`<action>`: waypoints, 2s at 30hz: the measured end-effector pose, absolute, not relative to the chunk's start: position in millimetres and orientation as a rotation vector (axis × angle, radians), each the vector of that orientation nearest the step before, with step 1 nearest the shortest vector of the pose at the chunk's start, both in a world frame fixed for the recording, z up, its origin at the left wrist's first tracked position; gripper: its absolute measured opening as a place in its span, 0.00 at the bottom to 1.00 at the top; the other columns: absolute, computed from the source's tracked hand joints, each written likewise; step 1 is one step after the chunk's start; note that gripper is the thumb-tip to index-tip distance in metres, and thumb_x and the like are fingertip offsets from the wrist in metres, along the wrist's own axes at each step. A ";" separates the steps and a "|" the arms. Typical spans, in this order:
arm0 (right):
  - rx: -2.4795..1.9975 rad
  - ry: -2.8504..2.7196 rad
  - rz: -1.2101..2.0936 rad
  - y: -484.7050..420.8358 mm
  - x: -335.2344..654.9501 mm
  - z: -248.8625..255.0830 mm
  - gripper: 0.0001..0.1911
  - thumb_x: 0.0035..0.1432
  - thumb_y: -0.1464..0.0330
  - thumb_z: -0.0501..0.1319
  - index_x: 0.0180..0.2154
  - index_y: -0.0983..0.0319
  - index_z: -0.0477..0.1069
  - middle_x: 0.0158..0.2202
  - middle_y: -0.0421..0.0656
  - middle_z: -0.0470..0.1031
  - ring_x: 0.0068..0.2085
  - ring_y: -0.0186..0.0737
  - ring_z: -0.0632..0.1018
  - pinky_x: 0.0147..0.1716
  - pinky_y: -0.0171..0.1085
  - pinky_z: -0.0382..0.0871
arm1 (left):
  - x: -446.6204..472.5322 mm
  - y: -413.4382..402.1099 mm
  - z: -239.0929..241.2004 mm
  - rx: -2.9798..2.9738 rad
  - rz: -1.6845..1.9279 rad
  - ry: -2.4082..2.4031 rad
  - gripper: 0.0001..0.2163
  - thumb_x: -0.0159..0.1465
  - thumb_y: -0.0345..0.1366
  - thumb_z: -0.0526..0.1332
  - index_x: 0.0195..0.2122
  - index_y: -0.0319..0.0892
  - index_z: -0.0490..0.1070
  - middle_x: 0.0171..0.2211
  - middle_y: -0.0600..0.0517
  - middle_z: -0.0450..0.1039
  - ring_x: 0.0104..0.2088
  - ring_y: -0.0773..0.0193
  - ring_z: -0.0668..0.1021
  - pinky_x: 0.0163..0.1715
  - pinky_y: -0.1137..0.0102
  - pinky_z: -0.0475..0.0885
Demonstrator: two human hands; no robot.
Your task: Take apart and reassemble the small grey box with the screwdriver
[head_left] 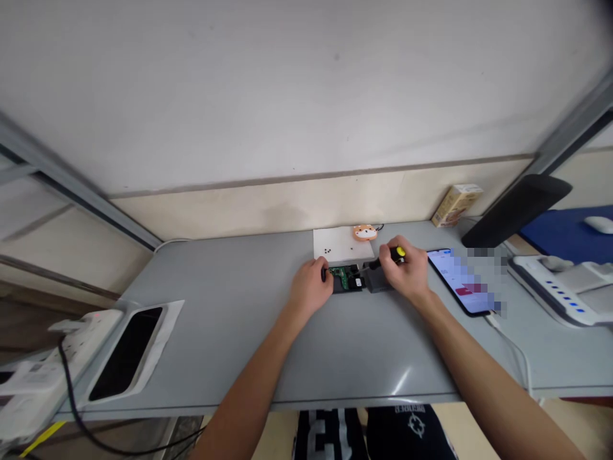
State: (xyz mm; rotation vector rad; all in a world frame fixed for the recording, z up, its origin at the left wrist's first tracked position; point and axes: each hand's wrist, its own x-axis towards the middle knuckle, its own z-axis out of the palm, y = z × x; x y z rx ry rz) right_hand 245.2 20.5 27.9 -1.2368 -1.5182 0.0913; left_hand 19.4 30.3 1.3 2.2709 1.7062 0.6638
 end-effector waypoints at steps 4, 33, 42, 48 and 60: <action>-1.249 -1.512 0.115 20.4 245.7 27.9 0.13 0.62 0.66 0.61 0.26 0.59 0.64 0.18 0.33 0.60 0.20 0.31 0.61 0.23 0.34 0.57 | 19.7 26.0 0.0 2.349 0.828 1.695 0.09 0.70 0.36 0.58 0.50 0.44 0.70 0.47 0.45 0.75 0.50 0.51 0.76 0.50 0.58 0.70; -1.252 -1.653 0.087 20.5 242.7 32.9 0.12 0.64 0.65 0.61 0.28 0.59 0.65 0.19 0.34 0.62 0.21 0.30 0.62 0.24 0.32 0.58 | 20.7 27.5 0.8 2.491 0.645 1.134 0.18 0.66 0.40 0.65 0.57 0.49 0.68 0.59 0.50 0.74 0.59 0.54 0.74 0.64 0.54 0.58; -1.226 -1.833 0.164 21.0 234.4 47.4 0.11 0.66 0.63 0.58 0.30 0.58 0.64 0.22 0.36 0.68 0.22 0.33 0.65 0.26 0.34 0.59 | 21.7 26.4 1.7 2.501 0.641 1.150 0.13 0.66 0.39 0.65 0.51 0.50 0.71 0.58 0.52 0.75 0.58 0.55 0.75 0.63 0.54 0.60; -1.182 -1.989 0.297 43.1 223.0 65.1 0.10 0.65 0.63 0.58 0.31 0.57 0.62 0.23 0.35 0.64 0.24 0.34 0.64 0.27 0.35 0.57 | 22.1 27.0 2.0 2.513 0.619 1.173 0.12 0.66 0.39 0.66 0.50 0.49 0.72 0.56 0.52 0.76 0.59 0.54 0.74 0.64 0.54 0.59; -1.088 -1.597 0.693 50.7 225.5 48.8 0.11 0.69 0.61 0.57 0.33 0.58 0.64 0.30 0.38 0.67 0.32 0.36 0.69 0.35 0.36 0.64 | 20.9 26.8 2.3 2.534 0.597 1.151 0.09 0.68 0.41 0.64 0.48 0.49 0.72 0.61 0.52 0.72 0.60 0.56 0.73 0.64 0.55 0.58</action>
